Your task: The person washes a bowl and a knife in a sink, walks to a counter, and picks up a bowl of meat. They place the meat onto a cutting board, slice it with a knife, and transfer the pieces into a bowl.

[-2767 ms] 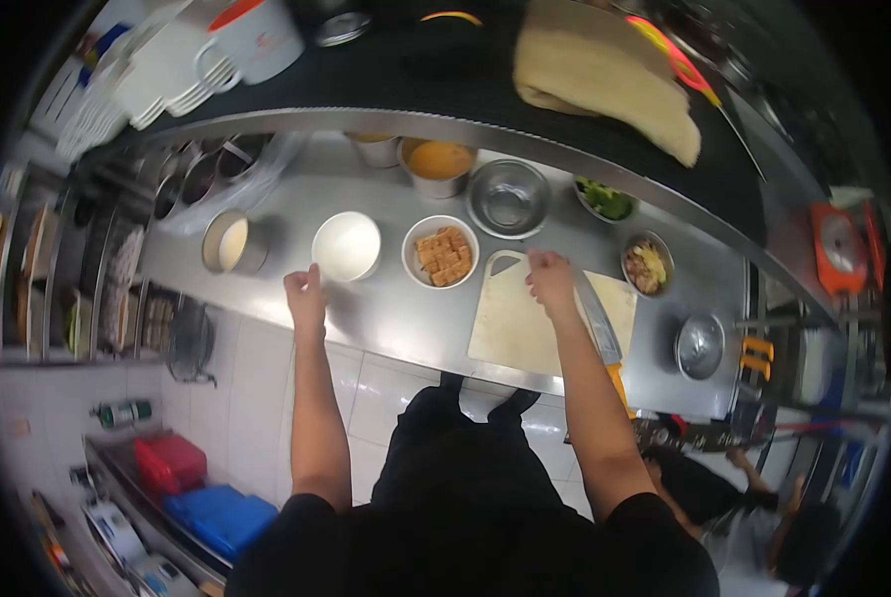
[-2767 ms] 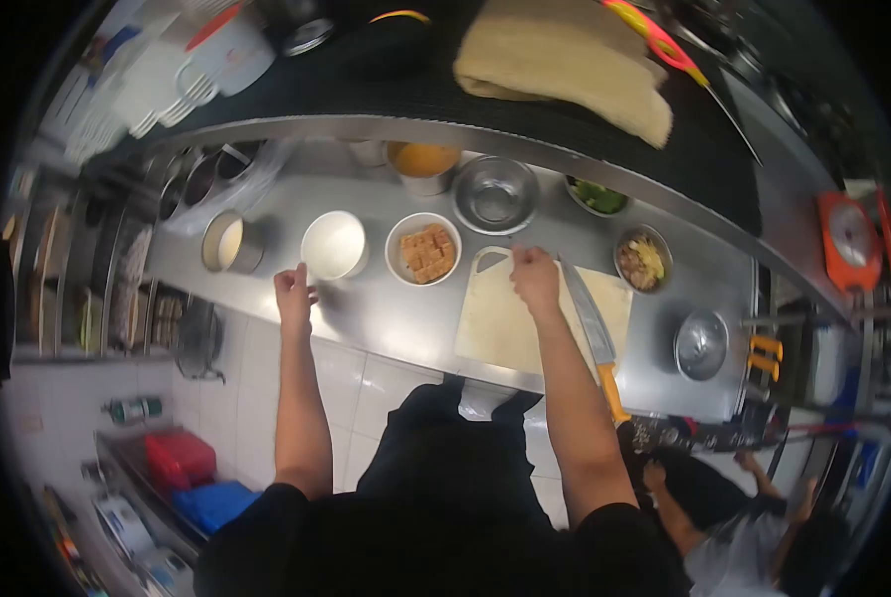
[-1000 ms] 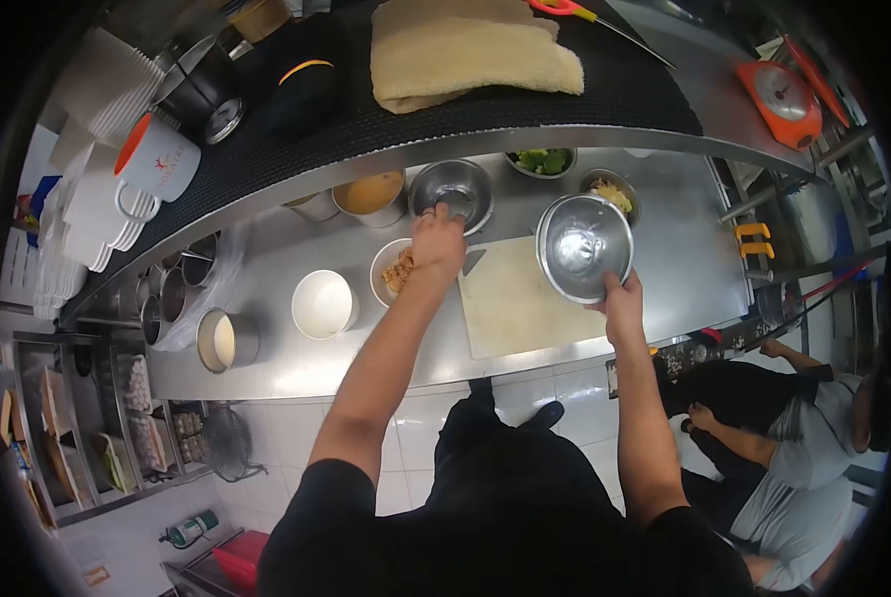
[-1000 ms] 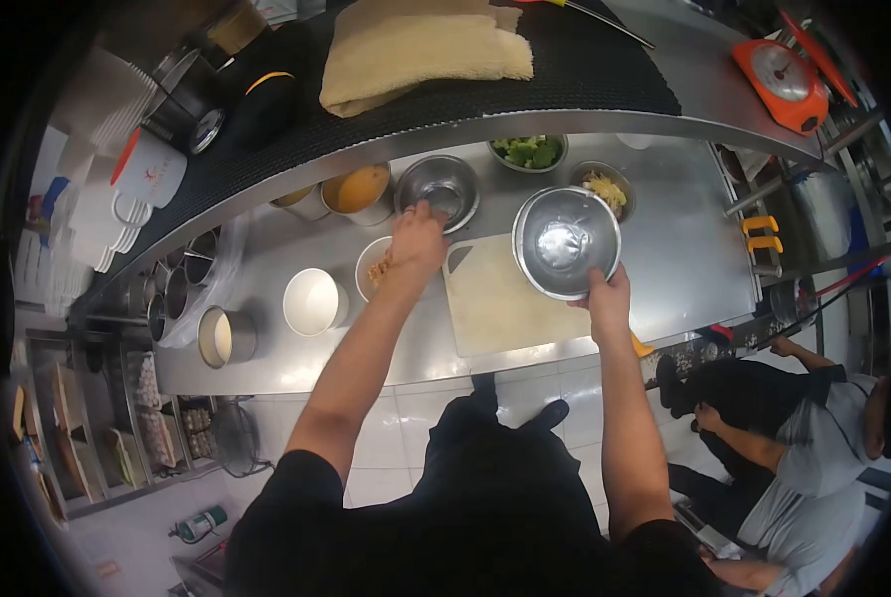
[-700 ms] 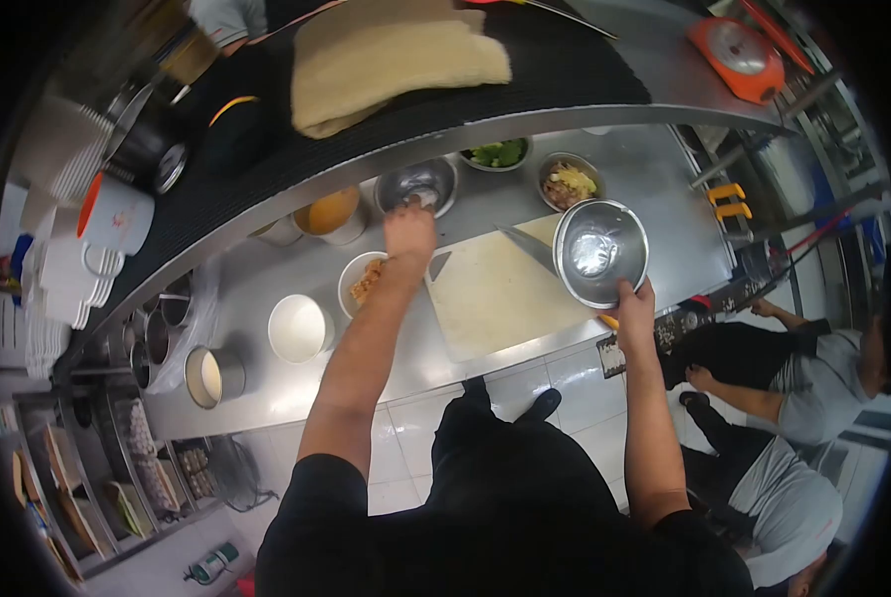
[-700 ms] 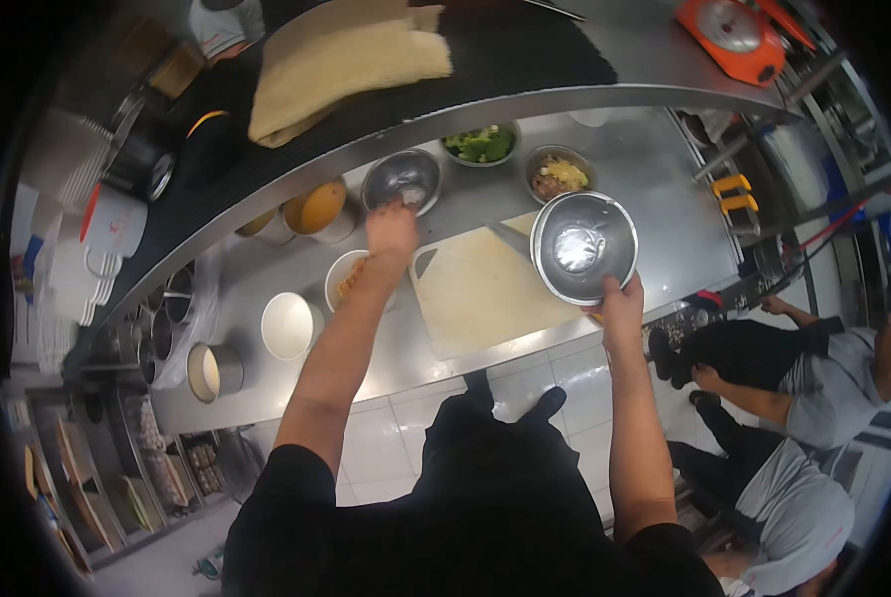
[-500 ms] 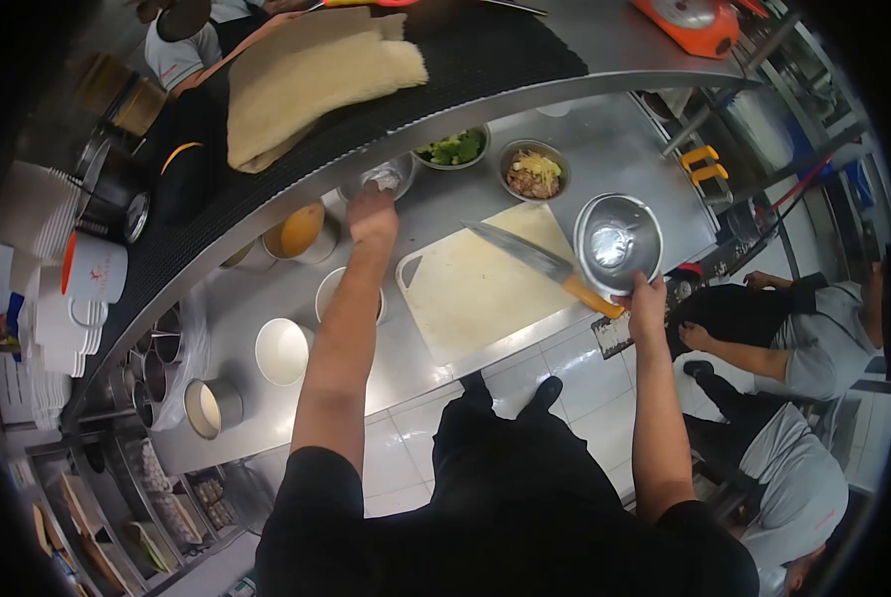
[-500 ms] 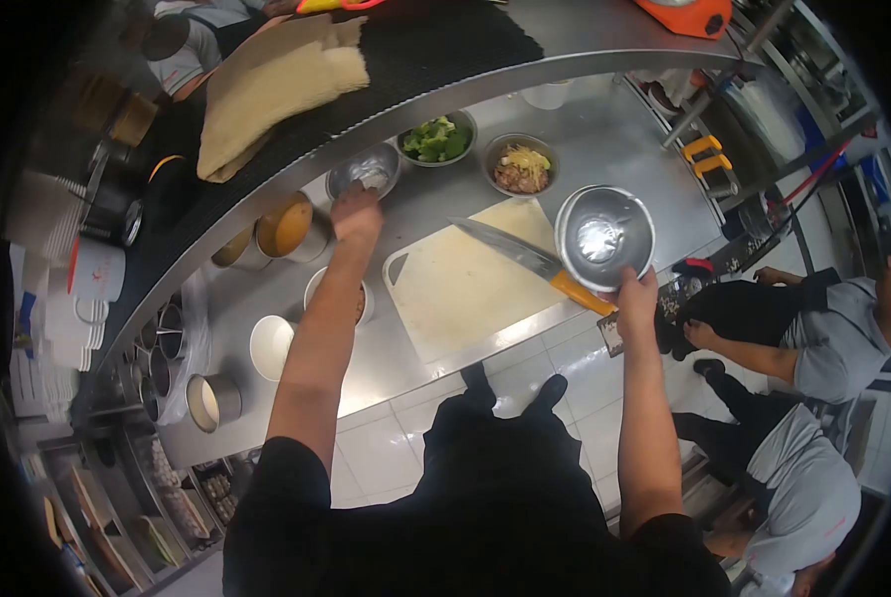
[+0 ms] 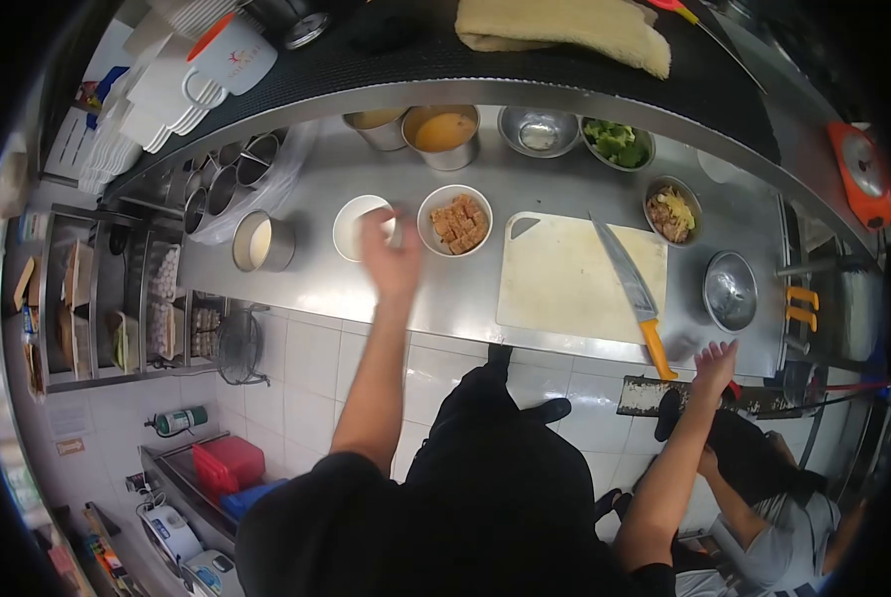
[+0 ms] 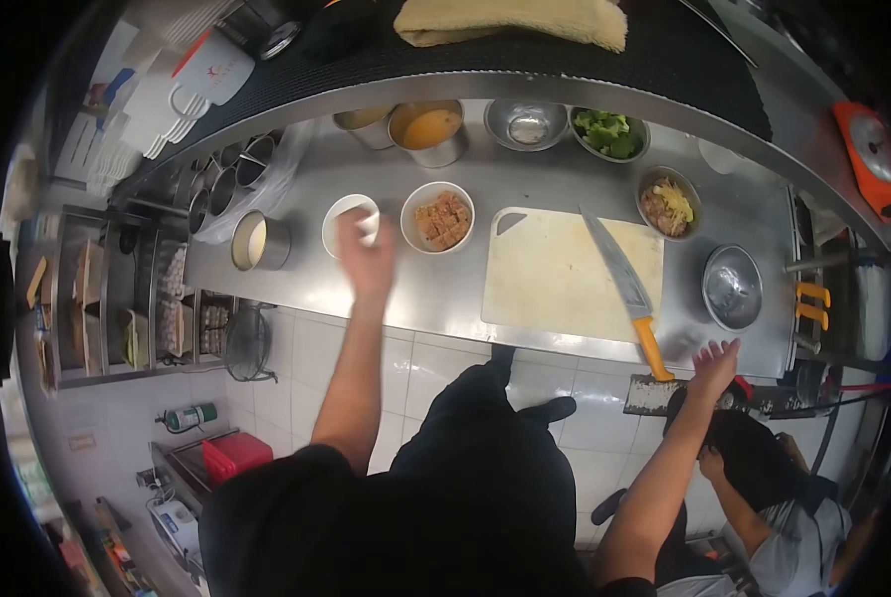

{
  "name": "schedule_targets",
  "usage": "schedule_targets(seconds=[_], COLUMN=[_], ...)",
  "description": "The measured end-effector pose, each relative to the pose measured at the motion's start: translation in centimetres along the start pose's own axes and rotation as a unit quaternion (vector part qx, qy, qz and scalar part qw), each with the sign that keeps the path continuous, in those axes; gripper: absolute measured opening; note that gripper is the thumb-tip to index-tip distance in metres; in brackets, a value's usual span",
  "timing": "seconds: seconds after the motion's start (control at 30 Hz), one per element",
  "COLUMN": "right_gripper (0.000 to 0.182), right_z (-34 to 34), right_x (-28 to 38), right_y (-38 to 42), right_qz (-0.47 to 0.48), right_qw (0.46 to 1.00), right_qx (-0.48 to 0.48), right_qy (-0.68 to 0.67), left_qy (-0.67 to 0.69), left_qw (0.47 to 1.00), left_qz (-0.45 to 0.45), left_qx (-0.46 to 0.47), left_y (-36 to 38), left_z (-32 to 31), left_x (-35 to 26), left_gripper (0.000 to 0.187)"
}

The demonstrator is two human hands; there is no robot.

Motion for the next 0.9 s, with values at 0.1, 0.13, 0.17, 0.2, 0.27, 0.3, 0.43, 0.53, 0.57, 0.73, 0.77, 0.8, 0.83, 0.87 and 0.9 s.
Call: schedule_targets(seconds=[0.1,0.13,0.17,0.2,0.27,0.3,0.43,0.53,0.57,0.73,0.77,0.8,0.83,0.87,0.9], right_gripper=[0.033,0.028,0.024,0.02,0.014,0.014,0.015,0.015,0.015,0.015,0.015,0.015,0.015,0.015,0.016], right_z=[-2.3,-4.4,-6.9,-9.3,-14.3,-16.4,-21.7,-22.1,-21.7,-17.4,-15.8,-14.4,-13.3,-12.2,-11.0], right_x=[-0.7,-1.2,-2.1,-3.1,-4.2,-4.9,-1.2,2.2,2.9,2.1,1.7,1.0,0.0,-0.8,-0.5], right_y=[6.5,9.0,11.7,14.4,19.4,21.0,23.7,22.5,21.7,19.8,19.7,19.4,19.1,19.2,20.0], right_qz=[0.101,0.158,0.151,0.145,0.203,0.242,0.349,0.326,0.358,0.371,0.369,0.36,0.352,0.346,0.347], right_qw=[0.989,0.974,0.964,0.95,0.897,0.87,0.81,0.832,0.825,0.818,0.816,0.825,0.832,0.84,0.841], right_qx=[0.031,0.083,0.138,0.19,0.3,0.327,0.338,0.328,0.311,0.273,0.26,0.256,0.254,0.254,0.242], right_qy=[0.103,0.142,0.171,0.201,0.251,0.279,0.33,0.306,0.308,0.344,0.361,0.354,0.344,0.333,0.338], left_qy=[-0.13,-0.149,-0.12,-0.089,-0.029,0.0,0.085,0.029,0.011,-0.013,-0.005,0.002,0.023,0.042,0.047], left_qw=[0.981,0.97,0.969,0.966,0.948,0.933,0.914,0.941,0.944,0.927,0.922,0.916,0.91,0.903,0.912], left_qz=[0.11,0.169,0.202,0.235,0.314,0.359,0.396,0.335,0.328,0.373,0.385,0.395,0.406,0.416,0.398], left_qx=[-0.094,-0.095,-0.076,-0.057,-0.028,-0.019,-0.015,0.029,0.025,0.029,0.049,0.07,0.084,0.096,0.085], left_y=[0.0,0.1,0.2,0.4,0.8,1.0,1.4,0.8,0.9,0.8,1.2,1.1,1.2,1.3,0.8], left_z=[9.9,12.0,12.7,12.8,12.0,11.0,8.8,8.2,8.2,8.8,8.0,7.5,6.7,6.1,6.7], left_x=[9.1,12.4,15.7,19.0,21.5,21.5,22.8,23.1,22.9,21.2,20.7,20.5,21.0,22.2,23.3], left_gripper=[0.027,0.03,0.031,0.033,0.034,0.034,0.027,0.029,0.029,0.034,0.036,0.038,0.038,0.038,0.037])
Point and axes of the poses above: each hand's wrist, its own y-axis away from the middle knuckle, its own z-axis out of the back of the hand, x = y × z, the point moved 9 cm from there along -y, towards the middle knuckle, and after that the axes turned 9 degrees about y, right-handed, at the moved point
